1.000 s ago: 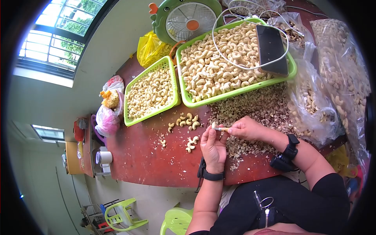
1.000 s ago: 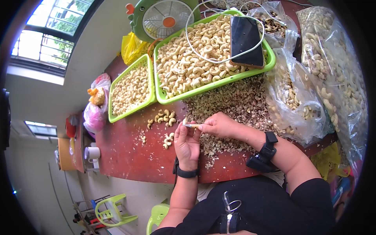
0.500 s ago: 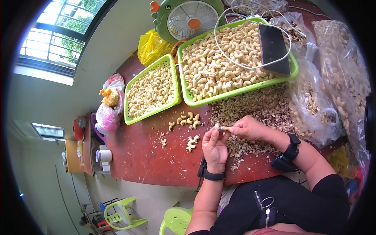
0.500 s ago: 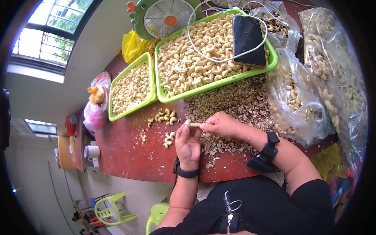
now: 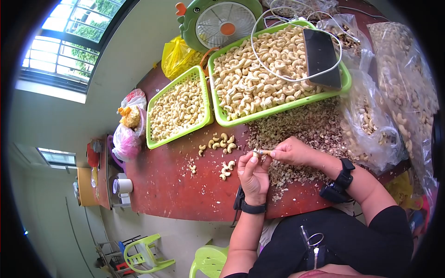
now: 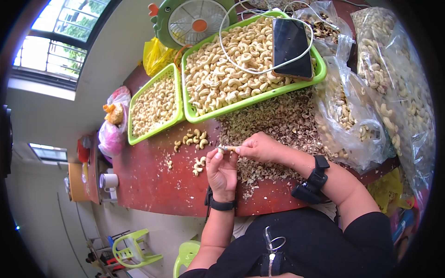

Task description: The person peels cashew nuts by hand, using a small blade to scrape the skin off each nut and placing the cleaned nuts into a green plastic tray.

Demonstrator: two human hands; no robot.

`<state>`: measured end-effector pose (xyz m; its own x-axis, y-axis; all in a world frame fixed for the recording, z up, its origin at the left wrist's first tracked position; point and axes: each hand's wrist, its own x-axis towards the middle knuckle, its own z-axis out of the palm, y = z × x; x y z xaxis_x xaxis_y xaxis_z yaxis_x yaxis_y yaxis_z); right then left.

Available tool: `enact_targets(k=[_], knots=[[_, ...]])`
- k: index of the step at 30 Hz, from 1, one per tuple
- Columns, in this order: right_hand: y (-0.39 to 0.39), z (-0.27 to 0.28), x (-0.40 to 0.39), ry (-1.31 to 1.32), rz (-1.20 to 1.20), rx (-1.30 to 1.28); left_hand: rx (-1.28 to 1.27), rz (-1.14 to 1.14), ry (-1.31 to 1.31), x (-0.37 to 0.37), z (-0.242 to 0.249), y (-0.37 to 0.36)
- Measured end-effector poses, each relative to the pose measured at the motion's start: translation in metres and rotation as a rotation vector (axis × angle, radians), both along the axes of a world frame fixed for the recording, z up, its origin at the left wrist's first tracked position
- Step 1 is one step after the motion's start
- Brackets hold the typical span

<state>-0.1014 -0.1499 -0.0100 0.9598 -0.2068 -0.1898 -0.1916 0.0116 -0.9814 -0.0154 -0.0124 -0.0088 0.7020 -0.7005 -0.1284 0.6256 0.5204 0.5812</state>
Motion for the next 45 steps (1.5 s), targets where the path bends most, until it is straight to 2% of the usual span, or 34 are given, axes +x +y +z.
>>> enact_targets(k=[7, 11, 13, 16, 18, 22, 25, 28, 35, 37, 45], knots=[[0.0, -0.003, 0.001, -0.007, 0.029, -0.039, 0.061, 0.046, 0.017, -0.001, 0.003, -0.001], [0.0, 0.001, 0.0, 0.0, 0.018, -0.001, -0.005, 0.01, -0.063, -0.001, 0.001, 0.001], [-0.002, 0.003, 0.0, 0.001, 0.016, -0.059, -0.039, -0.003, -0.08, -0.001, 0.005, -0.001], [-0.003, 0.003, 0.0, 0.011, 0.026, -0.073, 0.042, 0.082, 0.009, -0.001, 0.007, -0.003], [-0.002, 0.004, 0.0, 0.023, 0.023, -0.061, 0.169, 0.19, -0.101, 0.002, 0.004, -0.003], [-0.002, 0.005, 0.0, 0.018, 0.021, -0.092, 0.154, 0.261, -0.159, 0.003, 0.002, 0.002], [-0.001, 0.004, 0.0, 0.055, 0.002, -0.055, 0.094, 0.223, -0.154, 0.003, 0.003, 0.004], [-0.001, 0.006, 0.0, 0.068, 0.008, -0.022, 0.188, 0.204, -0.149, 0.002, 0.003, 0.0], [0.0, 0.007, -0.001, 0.057, 0.002, -0.015, 0.176, 0.111, -0.115, 0.002, 0.002, 0.0], [-0.001, 0.008, -0.001, 0.08, 0.008, 0.0, 0.14, 0.081, -0.024, 0.002, 0.004, 0.0], [0.0, 0.011, -0.001, 0.064, 0.014, -0.002, 0.137, 0.075, -0.044, -0.001, 0.009, 0.0]])
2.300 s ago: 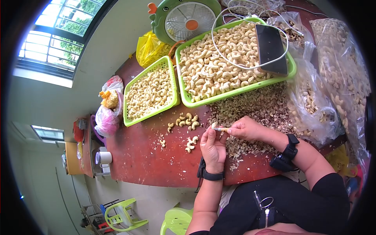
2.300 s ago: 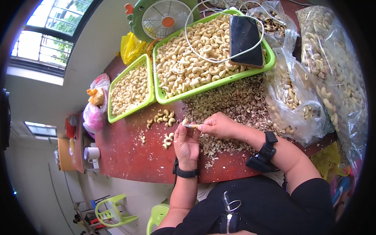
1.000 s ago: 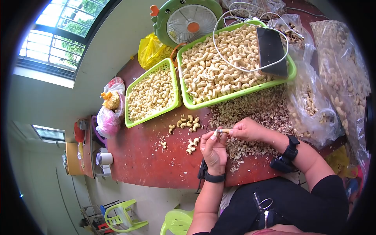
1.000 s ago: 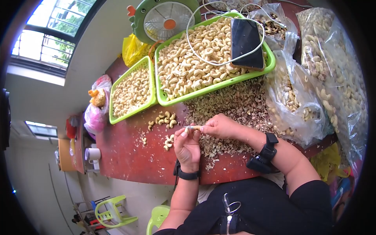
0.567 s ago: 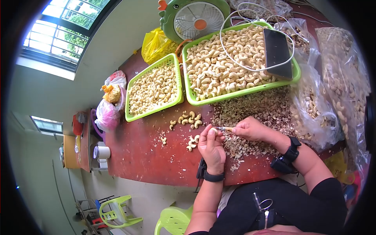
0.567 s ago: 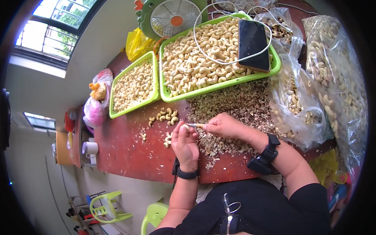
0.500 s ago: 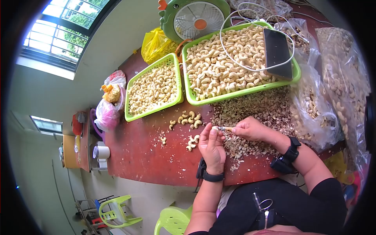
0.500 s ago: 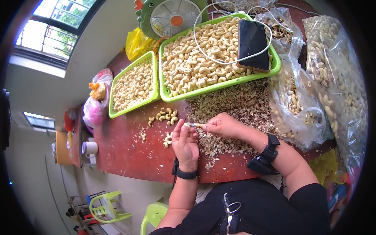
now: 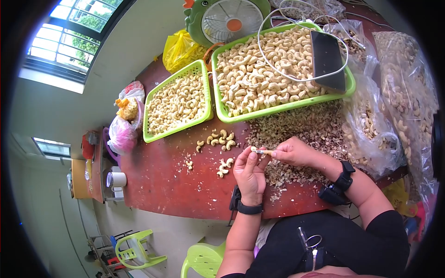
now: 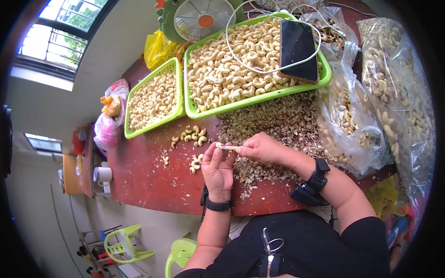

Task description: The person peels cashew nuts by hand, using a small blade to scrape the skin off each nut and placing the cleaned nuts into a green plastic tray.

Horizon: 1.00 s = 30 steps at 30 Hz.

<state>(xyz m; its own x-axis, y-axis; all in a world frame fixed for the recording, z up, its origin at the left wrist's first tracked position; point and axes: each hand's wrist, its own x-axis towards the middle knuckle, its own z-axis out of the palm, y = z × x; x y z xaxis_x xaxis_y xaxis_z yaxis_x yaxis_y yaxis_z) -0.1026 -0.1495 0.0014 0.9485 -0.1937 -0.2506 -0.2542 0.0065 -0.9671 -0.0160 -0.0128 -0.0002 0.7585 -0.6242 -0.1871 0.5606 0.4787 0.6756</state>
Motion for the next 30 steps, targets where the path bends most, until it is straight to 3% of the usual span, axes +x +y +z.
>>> enact_targets(k=[8, 19, 30], knots=[[0.0004, -0.0017, -0.0005, 0.009, -0.028, 0.002, -0.025, -0.028, -0.093, 0.0014, -0.0057, 0.0031], [0.0002, -0.0071, 0.0008, -0.029, -0.001, -0.028, -0.039, -0.046, 0.106, 0.0014, -0.0004, -0.0006], [-0.0003, -0.0093, 0.0013, -0.034, 0.019, -0.038, 0.019, 0.005, -0.005, -0.0014, -0.0014, -0.0005]])
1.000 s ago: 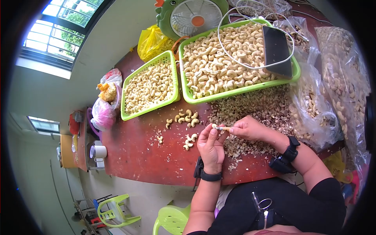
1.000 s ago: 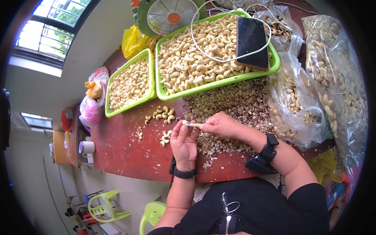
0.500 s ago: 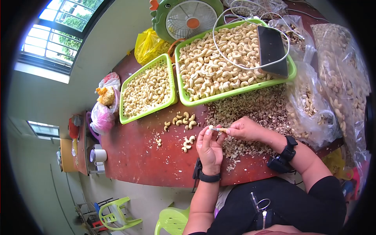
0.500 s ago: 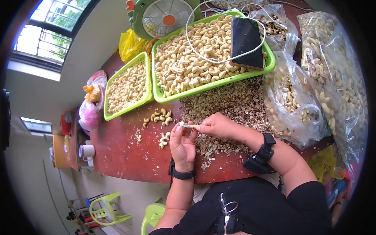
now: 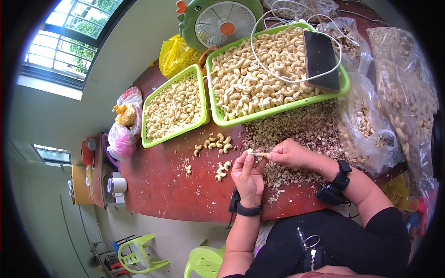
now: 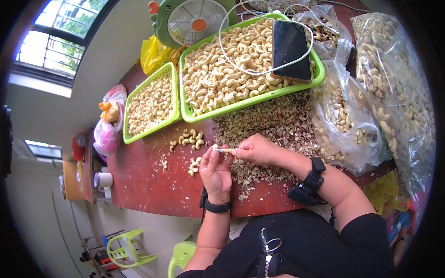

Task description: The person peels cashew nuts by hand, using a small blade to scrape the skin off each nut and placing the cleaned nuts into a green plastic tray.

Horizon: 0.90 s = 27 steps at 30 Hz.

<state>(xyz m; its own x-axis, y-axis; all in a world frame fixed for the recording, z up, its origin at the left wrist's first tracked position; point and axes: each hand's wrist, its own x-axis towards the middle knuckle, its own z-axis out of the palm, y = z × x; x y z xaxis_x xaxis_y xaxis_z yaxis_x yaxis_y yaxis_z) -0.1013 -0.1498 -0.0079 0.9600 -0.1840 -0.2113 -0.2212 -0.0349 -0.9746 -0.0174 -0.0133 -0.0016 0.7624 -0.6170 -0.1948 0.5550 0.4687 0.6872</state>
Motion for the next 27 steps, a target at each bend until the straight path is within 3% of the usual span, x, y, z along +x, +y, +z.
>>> enact_targets(k=[11, 16, 18, 20, 23, 25, 26, 27], knots=[[-0.001, 0.0, 0.0, -0.014, -0.038, 0.069, 0.009, 0.031, -0.021, -0.003, 0.0, -0.003], [0.001, 0.005, 0.0, 0.021, -0.03, -0.039, 0.021, 0.001, 0.022, 0.0, 0.0, 0.001], [0.0, -0.003, 0.001, -0.006, -0.044, -0.033, 0.13, 0.087, -0.098, -0.005, 0.006, 0.006], [-0.002, -0.004, 0.001, 0.043, -0.047, -0.054, 0.167, 0.238, -0.354, -0.014, 0.019, 0.011], [-0.002, -0.002, 0.001, 0.01, -0.068, -0.085, 0.147, 0.65, -1.206, -0.026, 0.066, 0.018], [0.001, 0.003, 0.0, 0.04, -0.077, -0.067, 0.043, 0.877, -1.61, -0.022, 0.104, 0.031], [0.001, 0.003, 0.0, 0.042, -0.067, -0.066, -0.033, 1.065, -1.711, -0.017, 0.119, 0.03], [0.002, 0.002, 0.0, 0.03, -0.078, -0.071, 0.074, 1.138, -1.802, -0.013, 0.139, 0.034]])
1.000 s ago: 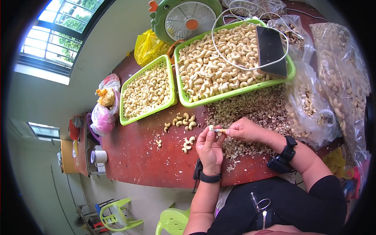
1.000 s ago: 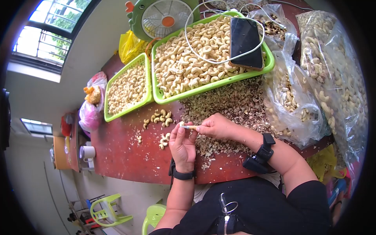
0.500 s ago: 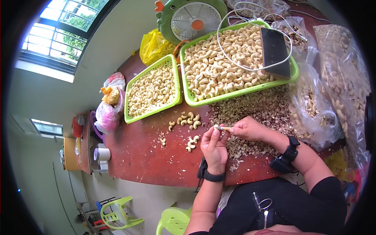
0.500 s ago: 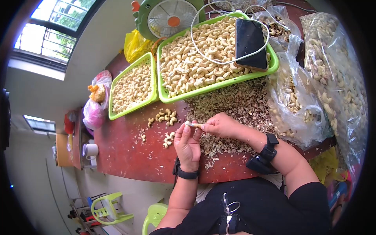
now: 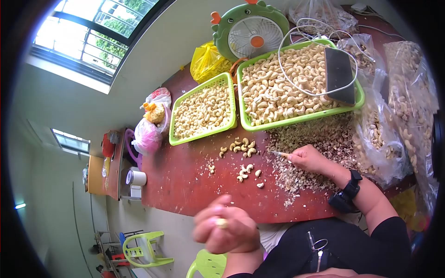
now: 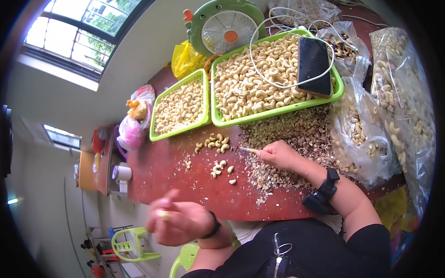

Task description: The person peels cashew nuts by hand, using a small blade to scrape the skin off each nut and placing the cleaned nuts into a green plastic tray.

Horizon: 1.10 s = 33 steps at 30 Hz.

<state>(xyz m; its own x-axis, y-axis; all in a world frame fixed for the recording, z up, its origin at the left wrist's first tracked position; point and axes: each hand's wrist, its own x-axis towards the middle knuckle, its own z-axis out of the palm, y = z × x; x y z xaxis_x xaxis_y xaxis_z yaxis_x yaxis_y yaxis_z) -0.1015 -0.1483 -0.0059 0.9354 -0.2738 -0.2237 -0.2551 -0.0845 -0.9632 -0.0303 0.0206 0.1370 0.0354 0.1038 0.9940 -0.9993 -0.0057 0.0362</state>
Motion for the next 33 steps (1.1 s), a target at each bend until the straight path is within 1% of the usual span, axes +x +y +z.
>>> enact_targets(k=[1, 2, 4, 5, 6, 9, 11, 13, 15, 17, 18, 21, 22, 23, 25, 26, 27, 29, 30, 31, 33], knots=[[0.0, 0.0, 0.0, -0.013, -0.012, -0.007, -0.072, 0.003, -0.128, 0.02, 0.014, -0.005], [0.001, 0.005, -0.001, -0.017, -0.026, 0.0, 0.042, 0.153, 0.19, 0.041, 0.002, 0.004], [0.001, -0.002, 0.001, -0.034, -0.011, -0.038, 0.256, 0.382, 0.184, 0.086, 0.02, -0.009], [0.001, -0.004, 0.001, -0.057, -0.008, -0.075, 0.321, 0.256, 0.485, 0.098, 0.018, -0.016], [0.002, -0.001, -0.001, -0.04, -0.021, -0.057, 0.277, 0.116, 0.584, 0.116, 0.002, -0.013], [0.001, 0.005, -0.002, 0.002, -0.045, -0.054, 0.243, 0.148, 0.626, 0.119, -0.038, -0.005], [0.003, 0.005, -0.002, -0.004, -0.039, -0.045, 0.413, 0.095, 0.698, 0.123, -0.071, -0.002], [0.003, 0.002, 0.0, -0.026, -0.019, -0.09, 0.705, 0.035, 0.834, 0.112, -0.088, -0.004], [0.003, 0.0, 0.0, -0.024, -0.02, -0.095, 0.891, 0.026, 0.834, 0.115, -0.122, -0.009], [0.003, 0.0, 0.0, -0.027, -0.024, -0.1, 1.152, 0.091, 0.754, 0.109, -0.129, -0.013], [0.003, 0.0, -0.001, -0.019, -0.019, -0.101, 1.132, 0.115, 0.603, 0.106, -0.131, -0.016], [0.003, 0.002, -0.002, -0.019, -0.016, -0.106, 1.135, 0.115, 0.587, 0.101, -0.132, -0.019], [0.003, 0.002, -0.002, -0.025, -0.017, -0.106, 1.111, 0.069, 0.576, 0.104, -0.135, -0.016], [0.003, 0.002, -0.002, -0.03, -0.015, -0.108, 1.109, 0.073, 0.573, 0.104, -0.136, -0.013], [0.003, 0.001, -0.002, -0.014, -0.016, -0.115, 0.879, -0.471, 1.299, 0.098, -0.124, -0.008], [0.003, 0.001, -0.002, -0.017, -0.013, -0.111, 0.838, -0.575, 1.462, 0.095, -0.116, -0.001], [0.003, 0.002, -0.002, -0.024, -0.008, -0.121, 0.838, -0.567, 1.463, 0.093, -0.112, 0.002], [0.004, 0.001, -0.003, -0.029, 0.002, -0.125, 0.6, -0.79, 1.673, 0.087, -0.108, 0.011], [0.004, 0.0, -0.002, -0.034, -0.002, -0.12, 0.57, -0.891, 1.71, 0.088, -0.107, 0.016], [0.004, -0.001, -0.002, -0.041, -0.006, -0.116, 0.569, -0.885, 1.71, 0.085, -0.107, 0.019], [0.004, -0.003, -0.001, -0.054, -0.003, -0.132, 0.444, -1.028, 1.752, 0.08, -0.103, 0.024]])
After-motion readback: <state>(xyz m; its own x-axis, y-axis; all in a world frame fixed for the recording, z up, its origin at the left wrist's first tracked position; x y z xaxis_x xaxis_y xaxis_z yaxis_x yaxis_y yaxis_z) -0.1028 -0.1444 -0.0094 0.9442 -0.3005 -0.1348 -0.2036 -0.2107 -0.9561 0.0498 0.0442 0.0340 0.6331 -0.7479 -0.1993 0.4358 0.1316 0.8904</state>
